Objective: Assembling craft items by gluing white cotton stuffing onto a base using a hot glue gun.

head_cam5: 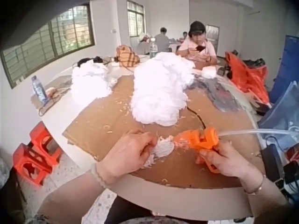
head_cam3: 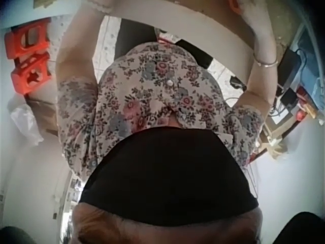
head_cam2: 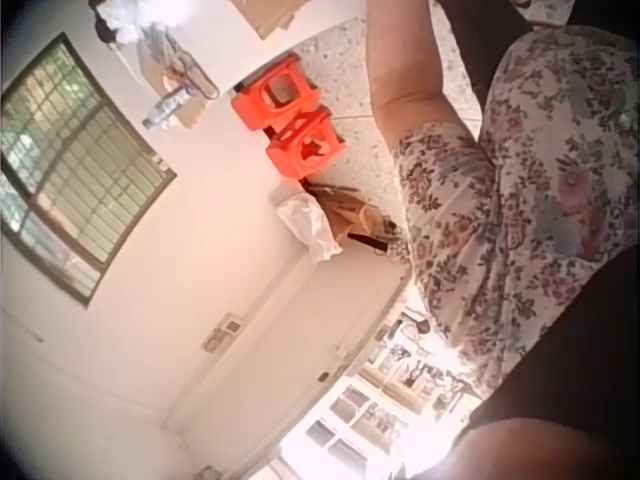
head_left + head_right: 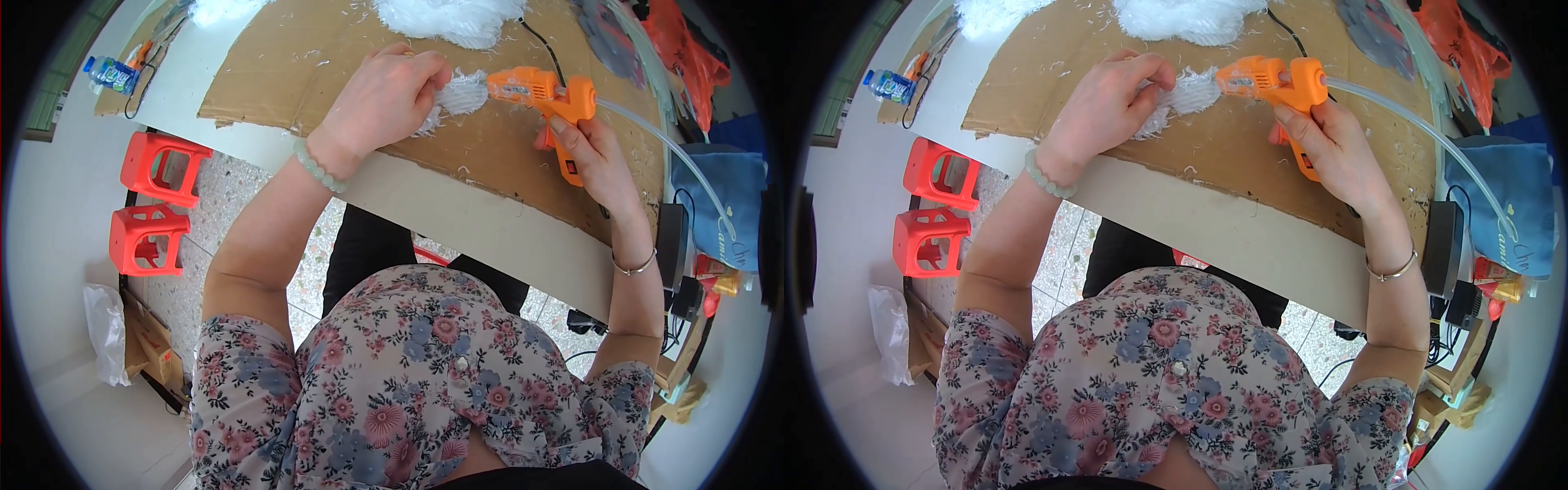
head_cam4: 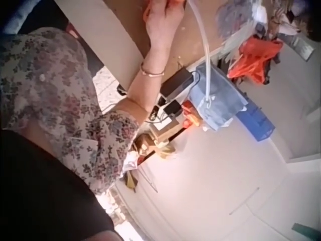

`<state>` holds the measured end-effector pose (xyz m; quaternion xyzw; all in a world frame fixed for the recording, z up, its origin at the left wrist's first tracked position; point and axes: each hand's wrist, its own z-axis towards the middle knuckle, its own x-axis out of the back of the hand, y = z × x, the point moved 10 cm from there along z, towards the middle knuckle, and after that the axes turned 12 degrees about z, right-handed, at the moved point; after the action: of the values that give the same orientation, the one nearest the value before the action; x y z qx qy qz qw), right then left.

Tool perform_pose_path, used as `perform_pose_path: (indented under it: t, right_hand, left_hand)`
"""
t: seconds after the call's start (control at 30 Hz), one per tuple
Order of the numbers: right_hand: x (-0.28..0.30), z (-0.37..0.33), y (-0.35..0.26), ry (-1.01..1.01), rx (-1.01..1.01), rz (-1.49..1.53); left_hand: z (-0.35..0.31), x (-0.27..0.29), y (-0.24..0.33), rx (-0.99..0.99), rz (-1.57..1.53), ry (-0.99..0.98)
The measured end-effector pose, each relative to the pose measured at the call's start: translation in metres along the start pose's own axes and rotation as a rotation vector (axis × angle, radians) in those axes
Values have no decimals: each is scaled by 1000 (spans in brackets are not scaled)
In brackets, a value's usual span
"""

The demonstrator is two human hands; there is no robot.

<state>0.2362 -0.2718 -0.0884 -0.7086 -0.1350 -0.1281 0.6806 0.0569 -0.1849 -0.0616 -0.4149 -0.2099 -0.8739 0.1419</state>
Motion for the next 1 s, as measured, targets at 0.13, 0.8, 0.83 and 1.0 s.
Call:
perform_pose_path:
  t: [0.13,0.8,0.83,1.0]
  right_hand:
    - [-4,-3,-11,9,22,25]
    - [2,-12,1,5,-31,13]
    - [5,-13,2,5,-31,12]
    - [3,-15,5,-31,-92,-5]
  left_hand:
    - [-2,1,-2,17,34,5]
    - [-2,-4,-6,28,64,-37]
    - [-2,-5,-6,29,63,-36]
    - [-1,-4,-6,15,59,-35]
